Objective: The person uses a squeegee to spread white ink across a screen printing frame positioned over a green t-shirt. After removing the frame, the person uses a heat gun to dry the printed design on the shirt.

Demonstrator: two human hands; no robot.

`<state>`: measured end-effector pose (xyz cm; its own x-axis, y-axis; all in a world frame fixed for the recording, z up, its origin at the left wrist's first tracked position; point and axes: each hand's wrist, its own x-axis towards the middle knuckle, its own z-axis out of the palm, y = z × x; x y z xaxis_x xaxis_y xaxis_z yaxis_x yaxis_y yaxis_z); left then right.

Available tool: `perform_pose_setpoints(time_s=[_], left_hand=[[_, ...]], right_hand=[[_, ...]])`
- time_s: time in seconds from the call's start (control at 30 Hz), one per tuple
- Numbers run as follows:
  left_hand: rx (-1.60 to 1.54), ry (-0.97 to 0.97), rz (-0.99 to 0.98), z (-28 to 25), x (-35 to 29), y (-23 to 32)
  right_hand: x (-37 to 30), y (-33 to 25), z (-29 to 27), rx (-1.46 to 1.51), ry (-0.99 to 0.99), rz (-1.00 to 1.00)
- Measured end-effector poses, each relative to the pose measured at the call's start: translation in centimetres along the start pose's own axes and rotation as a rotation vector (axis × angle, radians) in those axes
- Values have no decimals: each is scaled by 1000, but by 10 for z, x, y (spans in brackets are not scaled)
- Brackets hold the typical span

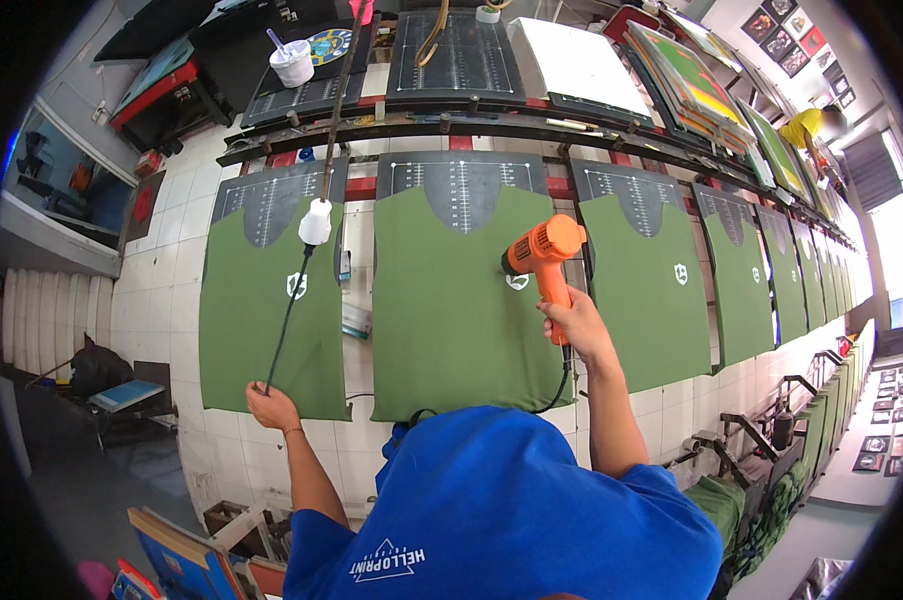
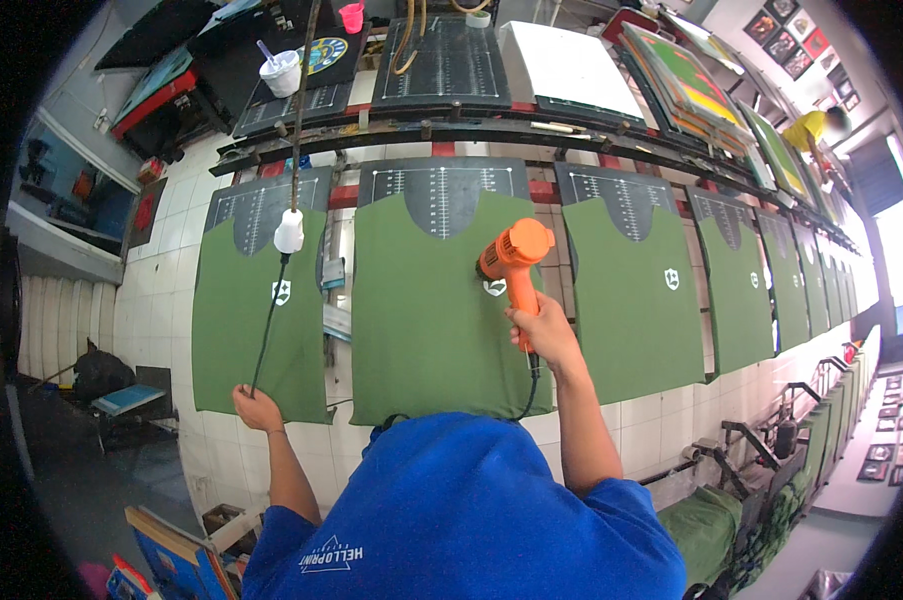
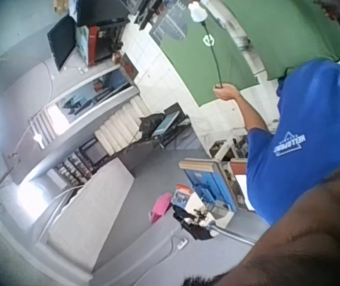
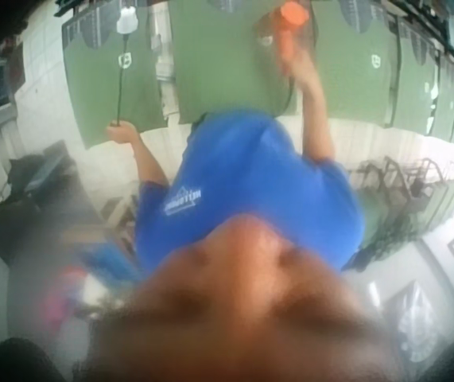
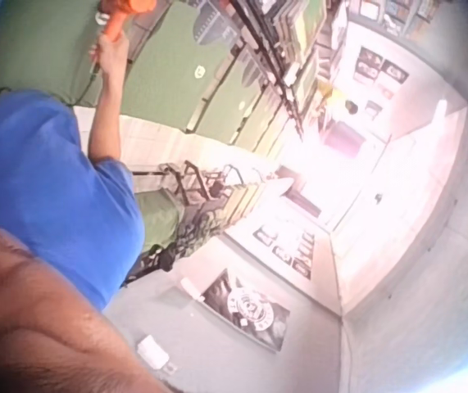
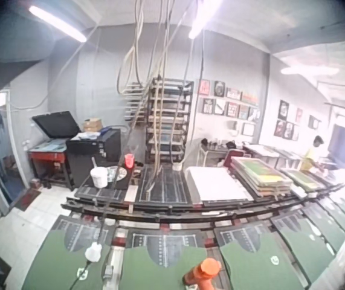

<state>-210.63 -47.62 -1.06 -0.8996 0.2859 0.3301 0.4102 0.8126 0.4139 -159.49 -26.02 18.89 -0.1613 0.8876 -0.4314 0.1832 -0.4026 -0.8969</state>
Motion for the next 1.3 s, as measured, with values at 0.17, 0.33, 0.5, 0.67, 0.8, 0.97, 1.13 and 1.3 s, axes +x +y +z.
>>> perform_pose_setpoints(time_s=[0.17, 0.33, 0.5, 0.67, 0.8, 0.97, 1.13, 1.3], left_hand=[[3, 2, -8, 0, -1, 2], [12, -24, -5, 2, 2, 1], [9, -1, 0, 1, -1, 1], [3, -11, 2, 2, 0, 2], [11, 4, 18, 2, 0, -1], [5, -43, -25, 1, 1, 4], [-25, -6, 11, 1, 2, -2], [-11, -10, 55, 2, 2, -1]], right_hand=[[-1, 1, 4, 12, 3, -13], [-1, 8, 4, -50, 72, -28], [-6, 2, -3, 24, 13, 0], [-3, 11, -4, -34, 83, -43], [-12, 2, -1, 41, -17, -1], [-13, 10, -3, -5, 15, 8], [-23, -1, 6, 25, -15, 53], [-27, -1, 11, 4, 56, 45]])
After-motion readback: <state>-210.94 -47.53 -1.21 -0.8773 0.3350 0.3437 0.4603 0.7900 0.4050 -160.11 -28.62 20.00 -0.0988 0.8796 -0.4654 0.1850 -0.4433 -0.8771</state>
